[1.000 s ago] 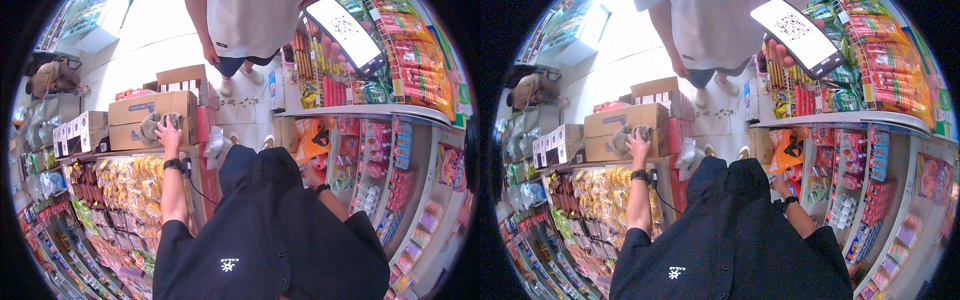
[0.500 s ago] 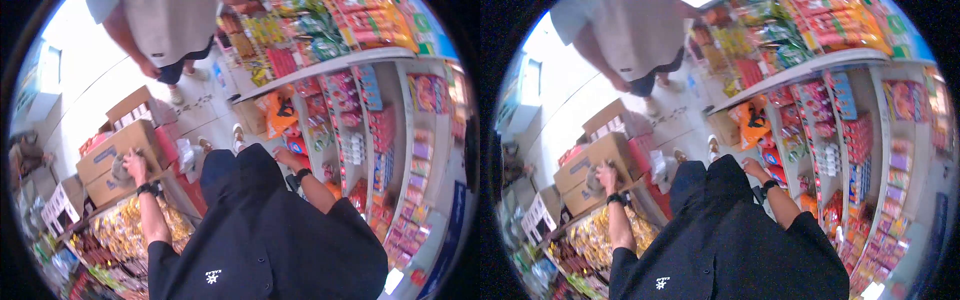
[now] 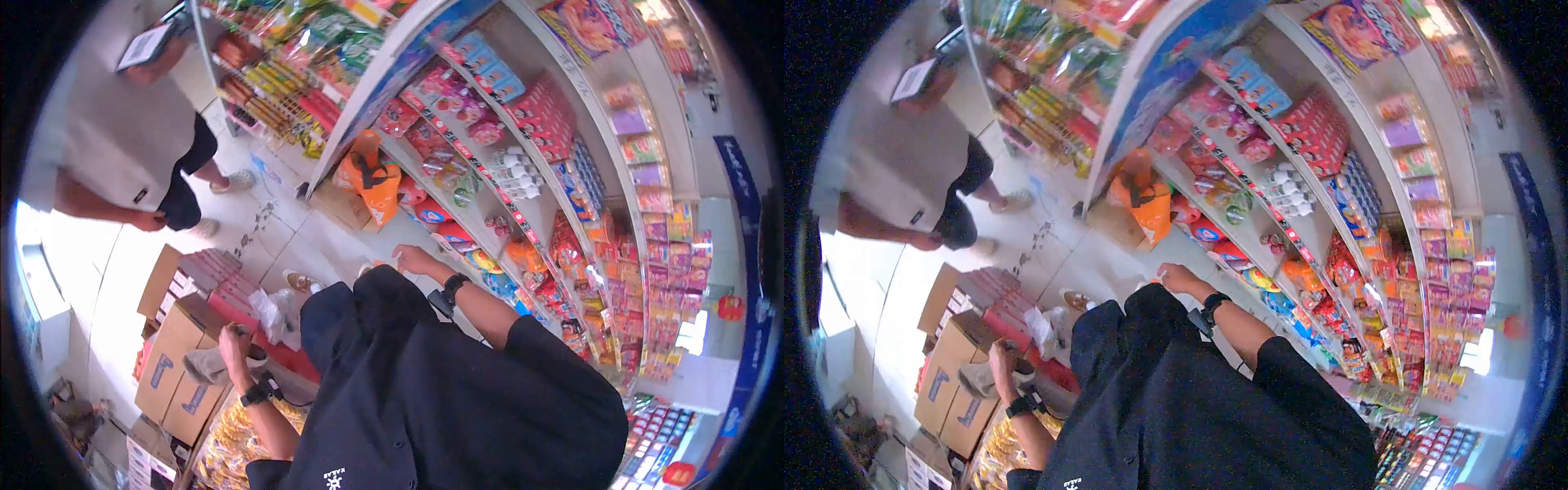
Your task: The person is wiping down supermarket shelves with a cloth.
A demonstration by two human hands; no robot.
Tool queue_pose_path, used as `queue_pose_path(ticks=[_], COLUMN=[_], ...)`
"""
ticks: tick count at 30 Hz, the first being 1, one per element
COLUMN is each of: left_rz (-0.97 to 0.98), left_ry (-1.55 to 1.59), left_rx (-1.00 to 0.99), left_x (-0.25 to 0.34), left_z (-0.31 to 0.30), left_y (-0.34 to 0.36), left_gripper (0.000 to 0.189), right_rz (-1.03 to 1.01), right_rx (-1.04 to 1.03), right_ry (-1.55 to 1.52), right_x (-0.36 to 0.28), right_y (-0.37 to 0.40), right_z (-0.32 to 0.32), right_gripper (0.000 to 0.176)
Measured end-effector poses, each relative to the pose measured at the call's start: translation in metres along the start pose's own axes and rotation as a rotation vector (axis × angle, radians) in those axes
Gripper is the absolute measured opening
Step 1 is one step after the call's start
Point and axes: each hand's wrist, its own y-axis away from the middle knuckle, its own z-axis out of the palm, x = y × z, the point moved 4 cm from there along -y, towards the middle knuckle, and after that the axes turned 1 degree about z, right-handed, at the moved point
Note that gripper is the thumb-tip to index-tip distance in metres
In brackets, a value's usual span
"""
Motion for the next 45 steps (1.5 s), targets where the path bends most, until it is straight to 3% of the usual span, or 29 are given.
queue_pose_path(ticks=[1,2,5,7,9,10,11,12,14,15,19,20,21,24,25,27,29,30,32,33,35,37,39,41,43,45], left_rz=[0.020,0.042,0.172,0.314,0.383,0.553,0.729,0.787,0.850,1.007,1.404,1.507,1.517,1.514,1.585,1.664,1.758,1.765,1.763,1.777,1.800,1.809,1.814,1.768,1.705,1.560], left_ry=[0.039,0.210,0.218,0.537,0.281,0.222,0.159,0.113,0.056,0.011,0.035,0.044,0.032,-0.107,-0.133,-0.151,-0.109,-0.088,-0.237,-0.216,-0.277,-0.304,-0.335,-0.173,-0.163,-0.248], left_rx=[0.015,-0.139,-0.249,-0.340,-0.388,-0.479,-0.561,-0.572,-0.595,-0.586,-0.534,-0.531,-0.530,-0.607,-0.589,-0.582,-0.430,-0.429,-0.286,-0.266,-0.270,-0.166,-0.065,0.175,0.213,0.352], left_x=[0.024,0.047,0.146,0.174,0.263,0.291,0.316,0.342,0.389,0.414,0.494,0.514,0.527,0.559,0.570,0.587,0.596,0.616,0.620,0.643,0.635,0.661,0.688,0.690,0.721,0.751], left_z=[-0.001,0.000,-0.010,0.034,0.016,0.031,0.050,0.070,0.098,0.108,0.121,0.113,0.121,0.141,0.144,0.151,0.156,0.151,0.151,0.154,0.186,0.187,0.181,0.169,0.139,0.100], left_y=[-0.001,-0.007,0.005,-0.002,0.020,0.029,0.033,0.038,0.063,0.077,0.137,0.149,0.155,0.172,0.181,0.190,0.172,0.179,0.168,0.163,0.139,0.112,0.072,0.029,-0.012,-0.052], left_gripper=[0.036,0.036,0.033,0.031,0.028,0.031,0.034,0.028,0.022,0.023,0.016,0.017,0.017,0.022,0.032,0.043,0.063,0.063,0.070,0.070,0.067,0.067,0.067,0.059,0.054,0.047], right_rz=[-0.010,-0.042,-0.139,-0.093,-0.230,-0.222,-0.381,-0.539,-0.538,-0.546,-0.468,-0.442,-0.443,-0.477,-0.475,-0.096,-0.061,-0.005,0.010,0.033,0.044,-0.099,-0.191,-0.204,-0.180,-0.349], right_rx=[-0.021,-0.007,0.056,-0.016,-0.041,-0.038,0.078,0.199,0.242,0.279,0.314,0.391,0.404,0.586,0.589,0.334,0.464,0.586,0.618,0.679,0.670,0.819,0.828,0.653,0.664,0.930], right_ry=[-0.050,-0.033,-0.082,-0.108,-0.067,-0.085,0.000,0.088,0.112,0.152,0.223,0.212,0.206,0.069,0.067,-0.388,-0.408,-0.392,-0.410,-0.388,-0.427,-0.436,-0.389,-0.202,-0.088,0.467], right_x=[-0.009,-0.018,-0.022,-0.034,-0.046,-0.042,-0.047,-0.049,-0.041,-0.034,0.035,0.049,0.066,0.106,0.114,0.142,0.144,0.150,0.148,0.147,0.135,0.126,0.114,0.082,0.050,0.023], right_y=[0.004,0.010,0.023,0.036,0.042,0.052,0.059,0.067,0.090,0.096,0.123,0.133,0.136,0.149,0.158,0.173,0.173,0.191,0.185,0.194,0.183,0.172,0.158,0.143,0.120,0.089], right_z=[-0.005,-0.011,-0.014,-0.021,-0.024,-0.022,-0.026,-0.031,-0.037,-0.042,-0.050,-0.057,-0.057,-0.065,-0.073,-0.079,-0.087,-0.110,-0.114,-0.145,-0.152,-0.188,-0.224,-0.239,-0.279,-0.318], right_gripper=[0.030,0.032,0.029,0.033,0.060,0.060,0.078,0.096,0.105,0.115,0.104,0.084,0.084,0.054,0.054,0.045,0.047,0.048,0.052,0.056,0.058,0.061,0.060,0.060,0.053,0.053])
